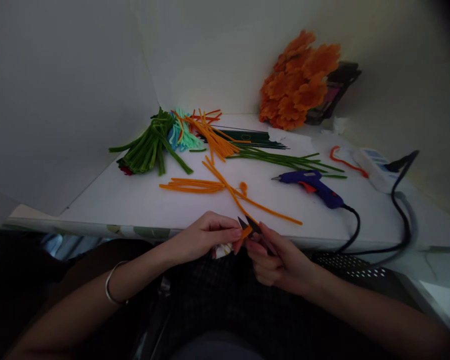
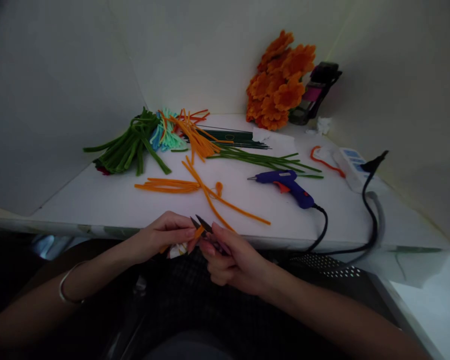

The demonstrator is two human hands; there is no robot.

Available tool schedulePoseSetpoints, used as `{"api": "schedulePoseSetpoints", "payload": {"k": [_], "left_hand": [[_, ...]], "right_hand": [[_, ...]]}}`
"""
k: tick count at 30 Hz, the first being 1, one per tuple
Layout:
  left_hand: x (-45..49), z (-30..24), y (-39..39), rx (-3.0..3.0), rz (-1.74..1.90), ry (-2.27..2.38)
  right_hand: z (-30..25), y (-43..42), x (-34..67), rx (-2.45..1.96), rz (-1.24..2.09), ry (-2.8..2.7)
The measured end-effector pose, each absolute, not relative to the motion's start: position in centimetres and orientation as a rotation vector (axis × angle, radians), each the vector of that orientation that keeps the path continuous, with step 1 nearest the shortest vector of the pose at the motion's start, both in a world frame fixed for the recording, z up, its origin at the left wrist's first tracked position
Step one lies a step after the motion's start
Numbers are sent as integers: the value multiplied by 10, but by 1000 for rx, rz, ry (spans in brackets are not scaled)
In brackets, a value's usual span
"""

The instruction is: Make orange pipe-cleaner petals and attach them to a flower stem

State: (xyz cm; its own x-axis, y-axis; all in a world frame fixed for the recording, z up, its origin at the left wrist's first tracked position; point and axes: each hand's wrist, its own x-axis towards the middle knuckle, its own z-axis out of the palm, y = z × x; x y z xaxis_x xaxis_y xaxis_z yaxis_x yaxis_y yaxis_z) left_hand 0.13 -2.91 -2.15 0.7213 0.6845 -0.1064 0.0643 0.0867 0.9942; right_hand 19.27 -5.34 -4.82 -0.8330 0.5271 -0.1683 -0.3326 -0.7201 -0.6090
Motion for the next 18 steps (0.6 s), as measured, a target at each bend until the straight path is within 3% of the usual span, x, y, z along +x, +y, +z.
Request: {"api": "schedulePoseSetpoints", "payload": {"k": [7,13,18], "left_hand": [[2,-7,-34,1409,486,685],[2,-9,-37,1506,519,693],[3,-7,-40,1437,508,669]], "right_hand": [[-47,-50,191,-409,2276,-1170],[-47,-56,194,-367,2564,-877],[-48,-63,191,-364,2436,-921]]}}
